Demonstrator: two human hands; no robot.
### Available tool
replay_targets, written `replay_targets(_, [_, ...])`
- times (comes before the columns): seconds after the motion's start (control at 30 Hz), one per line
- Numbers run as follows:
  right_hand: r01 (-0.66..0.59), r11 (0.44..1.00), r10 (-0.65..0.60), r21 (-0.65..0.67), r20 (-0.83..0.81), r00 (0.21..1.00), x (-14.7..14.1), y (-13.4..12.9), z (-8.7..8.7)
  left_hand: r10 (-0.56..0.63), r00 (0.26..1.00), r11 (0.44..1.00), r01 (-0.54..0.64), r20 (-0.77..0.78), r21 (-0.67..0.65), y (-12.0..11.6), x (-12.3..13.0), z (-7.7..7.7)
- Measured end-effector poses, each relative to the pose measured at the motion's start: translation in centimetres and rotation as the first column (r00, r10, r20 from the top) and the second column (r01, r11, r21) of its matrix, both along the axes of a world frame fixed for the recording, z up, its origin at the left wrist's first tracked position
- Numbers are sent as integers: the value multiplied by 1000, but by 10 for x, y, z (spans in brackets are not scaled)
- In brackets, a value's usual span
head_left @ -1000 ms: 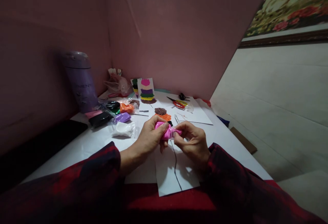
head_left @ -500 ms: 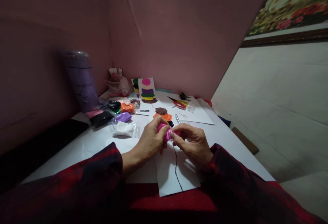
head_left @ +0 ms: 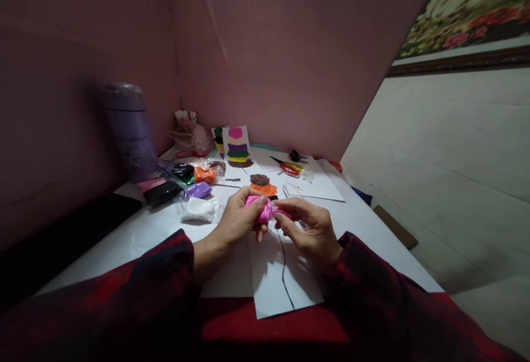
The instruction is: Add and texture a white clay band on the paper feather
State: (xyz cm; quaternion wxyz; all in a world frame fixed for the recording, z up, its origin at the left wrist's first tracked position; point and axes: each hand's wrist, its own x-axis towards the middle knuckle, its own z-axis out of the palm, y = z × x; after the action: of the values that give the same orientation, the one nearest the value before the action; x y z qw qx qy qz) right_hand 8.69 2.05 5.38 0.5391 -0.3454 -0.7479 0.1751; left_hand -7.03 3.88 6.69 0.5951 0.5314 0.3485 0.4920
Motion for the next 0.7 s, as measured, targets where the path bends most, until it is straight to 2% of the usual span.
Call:
replay_targets(0.1, [-2,1000,0,29,42,999,2,0,0,7,1000,1000,-7,-9,2,-1,1,1])
replay_targets(0.27, [18,999,-16,-42,50,999,1,-3,1,14,999,999,-13,-29,32,-4,2,3])
replay_targets(0.4, [17,978,-37,-207,-93,995,-3,-4,2,-14,1000,999,14,-20,29,-6,1,3])
replay_targets(0.53, [-84,909,-53,-409,-313,948,-4,-2,8,-45,999,999,45,16,6,-6,0,3])
replay_targets(0.63, [-187,871,11,-455,-362,932,-3,-1,13,-52,998,998,53,37,-18,-3,-2,3])
replay_targets(0.7, [-183,872,26,-453,-332,943,-3,-1,13,-48,998,998,49,43,-30,-1,-3,2])
